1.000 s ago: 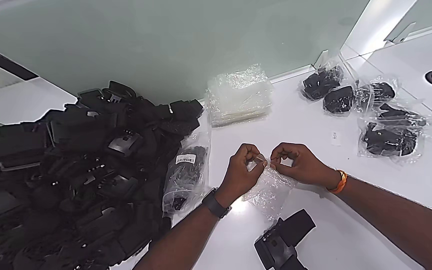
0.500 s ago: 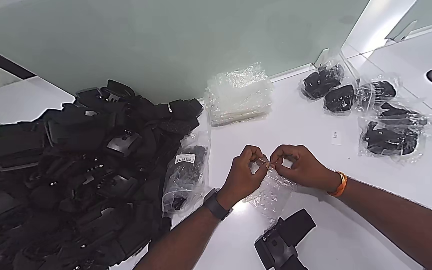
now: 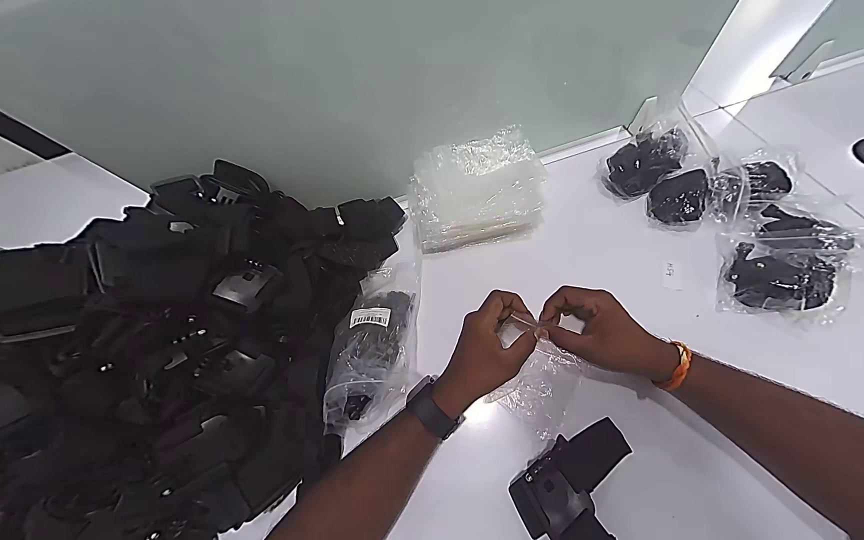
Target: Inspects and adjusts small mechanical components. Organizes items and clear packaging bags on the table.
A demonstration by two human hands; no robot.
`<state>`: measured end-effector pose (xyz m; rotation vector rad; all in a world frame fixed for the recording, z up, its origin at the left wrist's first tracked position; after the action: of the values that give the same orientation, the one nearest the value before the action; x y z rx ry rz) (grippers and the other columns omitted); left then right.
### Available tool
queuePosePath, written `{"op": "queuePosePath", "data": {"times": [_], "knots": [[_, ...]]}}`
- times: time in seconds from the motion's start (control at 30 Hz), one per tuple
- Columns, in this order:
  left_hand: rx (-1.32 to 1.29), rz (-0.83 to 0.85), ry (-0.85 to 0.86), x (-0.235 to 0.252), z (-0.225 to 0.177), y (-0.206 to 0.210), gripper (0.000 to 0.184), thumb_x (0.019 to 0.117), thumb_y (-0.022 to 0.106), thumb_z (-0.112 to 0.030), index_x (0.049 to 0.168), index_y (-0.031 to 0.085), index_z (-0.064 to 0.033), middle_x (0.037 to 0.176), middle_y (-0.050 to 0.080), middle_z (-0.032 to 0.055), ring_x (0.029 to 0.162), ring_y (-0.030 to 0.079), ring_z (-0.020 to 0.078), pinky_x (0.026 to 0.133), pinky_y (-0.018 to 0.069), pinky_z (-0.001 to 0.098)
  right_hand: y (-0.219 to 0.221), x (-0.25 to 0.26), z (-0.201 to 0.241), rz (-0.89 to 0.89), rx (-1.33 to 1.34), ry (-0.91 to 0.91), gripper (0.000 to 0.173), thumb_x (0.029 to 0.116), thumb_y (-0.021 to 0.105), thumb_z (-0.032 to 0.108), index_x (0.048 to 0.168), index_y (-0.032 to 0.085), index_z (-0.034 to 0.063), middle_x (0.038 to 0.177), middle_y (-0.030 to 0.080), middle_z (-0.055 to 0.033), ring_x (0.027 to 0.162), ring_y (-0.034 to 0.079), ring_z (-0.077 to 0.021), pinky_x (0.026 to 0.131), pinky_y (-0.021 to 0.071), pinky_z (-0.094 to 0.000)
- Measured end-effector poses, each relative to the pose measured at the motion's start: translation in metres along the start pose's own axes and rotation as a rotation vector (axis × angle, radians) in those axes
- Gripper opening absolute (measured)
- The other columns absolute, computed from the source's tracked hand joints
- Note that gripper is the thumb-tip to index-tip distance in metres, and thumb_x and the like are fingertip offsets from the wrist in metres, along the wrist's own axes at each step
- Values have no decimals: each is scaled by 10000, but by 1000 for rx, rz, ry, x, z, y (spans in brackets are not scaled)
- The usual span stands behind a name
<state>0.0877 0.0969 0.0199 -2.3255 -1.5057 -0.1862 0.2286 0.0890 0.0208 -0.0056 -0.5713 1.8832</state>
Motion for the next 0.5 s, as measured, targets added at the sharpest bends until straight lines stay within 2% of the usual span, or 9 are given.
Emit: {"op": "queuePosePath", "data": {"times": [0.23, 0.5], "knots": [[15, -11, -32, 0, 2, -3, 198, 919, 726, -58, 1067, 596, -36, 922, 731, 40, 863, 703, 104, 815, 589, 293, -1, 0, 1, -10, -5, -2, 89, 931, 729, 163, 966, 685, 95, 930, 717, 36, 902, 658, -35, 827, 542, -231], [5, -5, -27, 0, 1, -1, 215, 915, 725, -51, 1081, 588, -31, 920, 735, 41, 872, 710, 110, 834, 594, 304, 0, 1, 6, 6, 34, 1, 44, 931, 698, 120, 939, 681, 80, 870, 690, 29, 809, 638, -34, 759, 542, -219]]}}
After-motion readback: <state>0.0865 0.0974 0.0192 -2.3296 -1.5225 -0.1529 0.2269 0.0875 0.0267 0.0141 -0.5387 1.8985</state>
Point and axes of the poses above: each hand's wrist, its own x-axis towards the middle knuckle, its own y-axis out of the palm, z = x × y, the point moved 10 cm from there along x, towards the middle knuckle
